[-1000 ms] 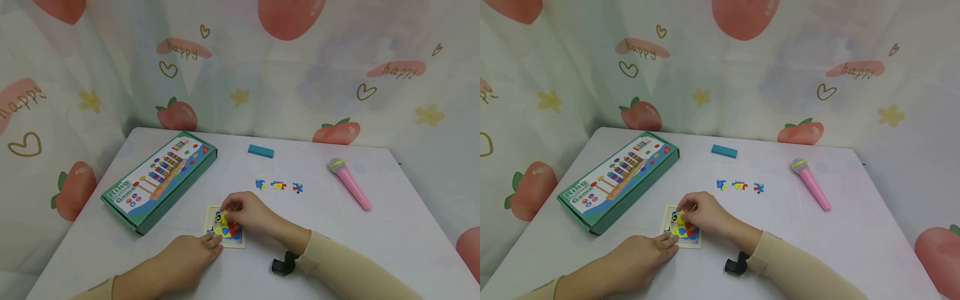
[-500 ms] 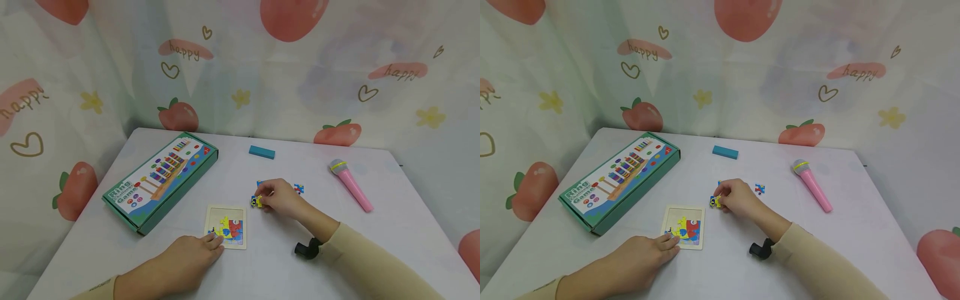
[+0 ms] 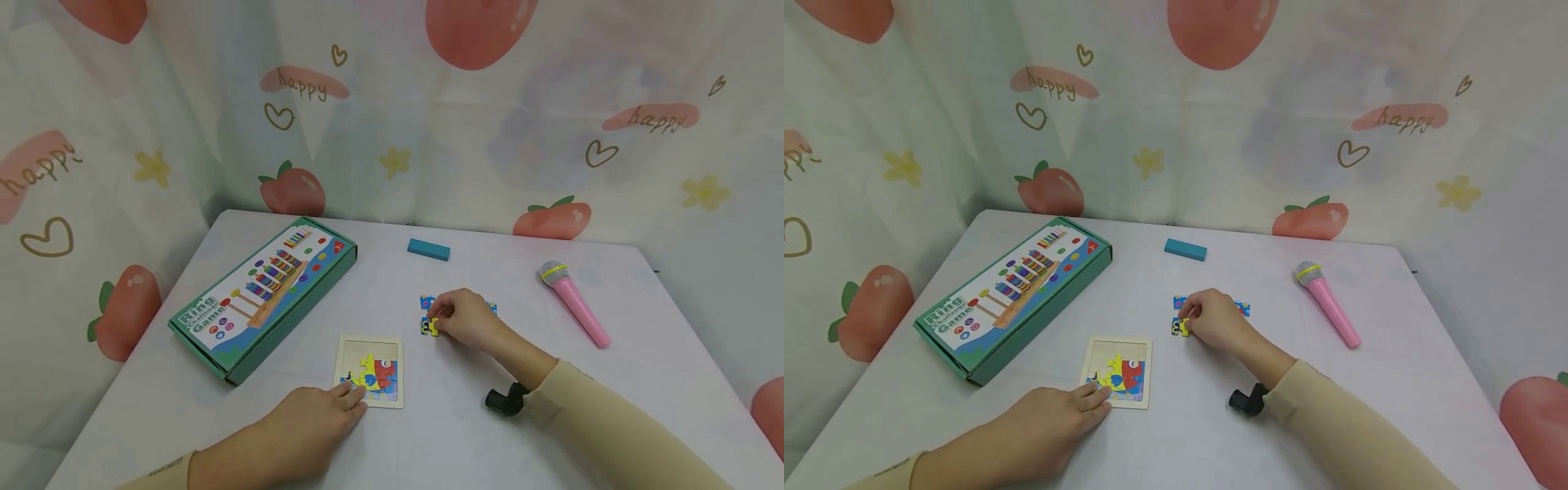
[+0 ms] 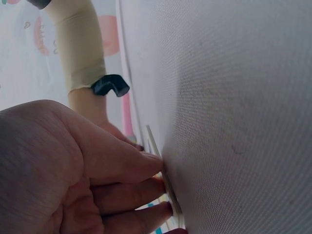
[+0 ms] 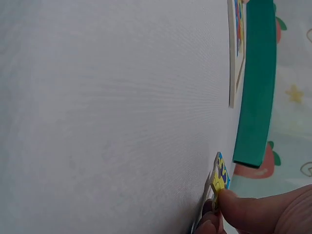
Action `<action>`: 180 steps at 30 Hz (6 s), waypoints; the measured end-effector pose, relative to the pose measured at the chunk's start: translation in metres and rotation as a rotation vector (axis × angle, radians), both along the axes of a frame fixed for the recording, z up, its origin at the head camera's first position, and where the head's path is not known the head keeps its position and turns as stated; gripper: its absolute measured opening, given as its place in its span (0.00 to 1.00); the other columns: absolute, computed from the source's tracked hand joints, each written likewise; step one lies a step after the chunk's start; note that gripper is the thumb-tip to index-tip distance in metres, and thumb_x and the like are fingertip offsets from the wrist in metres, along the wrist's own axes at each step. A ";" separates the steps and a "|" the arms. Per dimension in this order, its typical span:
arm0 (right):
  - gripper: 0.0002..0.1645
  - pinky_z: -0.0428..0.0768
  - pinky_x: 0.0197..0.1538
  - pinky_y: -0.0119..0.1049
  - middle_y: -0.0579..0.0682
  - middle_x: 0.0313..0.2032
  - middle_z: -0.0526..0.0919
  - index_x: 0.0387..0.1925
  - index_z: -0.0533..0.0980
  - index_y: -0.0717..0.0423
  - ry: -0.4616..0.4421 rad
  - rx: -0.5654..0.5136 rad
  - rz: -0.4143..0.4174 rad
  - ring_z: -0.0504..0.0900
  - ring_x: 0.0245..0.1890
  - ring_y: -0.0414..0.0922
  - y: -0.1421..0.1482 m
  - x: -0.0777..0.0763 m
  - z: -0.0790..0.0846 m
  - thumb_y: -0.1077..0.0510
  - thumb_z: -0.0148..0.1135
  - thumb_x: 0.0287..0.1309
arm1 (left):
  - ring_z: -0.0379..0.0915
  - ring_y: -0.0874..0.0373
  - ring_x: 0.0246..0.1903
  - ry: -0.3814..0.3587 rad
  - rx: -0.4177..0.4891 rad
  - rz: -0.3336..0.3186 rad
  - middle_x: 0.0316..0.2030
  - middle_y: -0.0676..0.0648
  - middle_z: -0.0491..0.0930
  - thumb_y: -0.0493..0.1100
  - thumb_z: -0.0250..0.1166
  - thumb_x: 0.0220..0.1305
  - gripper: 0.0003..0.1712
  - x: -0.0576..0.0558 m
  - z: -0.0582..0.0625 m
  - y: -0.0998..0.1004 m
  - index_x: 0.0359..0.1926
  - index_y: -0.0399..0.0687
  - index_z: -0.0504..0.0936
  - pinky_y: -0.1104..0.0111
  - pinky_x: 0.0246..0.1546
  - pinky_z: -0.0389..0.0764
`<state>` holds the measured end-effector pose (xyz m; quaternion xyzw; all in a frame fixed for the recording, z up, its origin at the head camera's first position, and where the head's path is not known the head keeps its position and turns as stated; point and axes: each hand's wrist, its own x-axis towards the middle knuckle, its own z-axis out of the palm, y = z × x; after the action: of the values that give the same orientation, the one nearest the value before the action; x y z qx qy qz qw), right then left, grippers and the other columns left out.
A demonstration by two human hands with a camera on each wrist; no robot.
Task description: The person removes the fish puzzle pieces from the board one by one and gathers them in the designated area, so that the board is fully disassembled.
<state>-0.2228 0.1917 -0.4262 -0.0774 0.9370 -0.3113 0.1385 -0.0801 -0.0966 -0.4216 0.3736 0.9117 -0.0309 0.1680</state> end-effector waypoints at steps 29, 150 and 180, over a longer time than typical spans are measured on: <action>0.20 0.81 0.37 0.30 0.46 0.46 0.85 0.53 0.85 0.50 0.020 -0.100 0.333 0.79 0.32 0.40 -0.069 0.052 0.001 0.62 0.79 0.60 | 0.76 0.53 0.73 0.027 -0.023 -0.011 0.73 0.54 0.78 0.53 0.75 0.66 0.33 0.000 0.001 0.001 0.72 0.58 0.82 0.55 0.57 0.89; 0.08 0.77 0.36 0.36 0.51 0.33 0.80 0.45 0.86 0.55 0.074 0.095 -0.089 0.78 0.35 0.47 0.036 0.009 -0.004 0.63 0.71 0.66 | 0.78 0.53 0.71 0.016 -0.007 0.014 0.72 0.55 0.80 0.49 0.72 0.69 0.29 0.001 0.003 0.004 0.70 0.57 0.83 0.55 0.58 0.89; 0.22 0.83 0.42 0.33 0.44 0.50 0.89 0.56 0.86 0.48 0.107 -0.018 0.133 0.80 0.38 0.42 -0.027 0.048 0.006 0.64 0.77 0.61 | 0.87 0.57 0.51 0.219 0.065 -0.055 0.52 0.51 0.90 0.50 0.78 0.65 0.23 0.005 0.010 0.020 0.59 0.50 0.89 0.63 0.52 0.89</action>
<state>-0.1747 0.1649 -0.4201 -0.1569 0.9330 -0.3053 0.1081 -0.0755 -0.0769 -0.4112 0.3982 0.9145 -0.0467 0.0543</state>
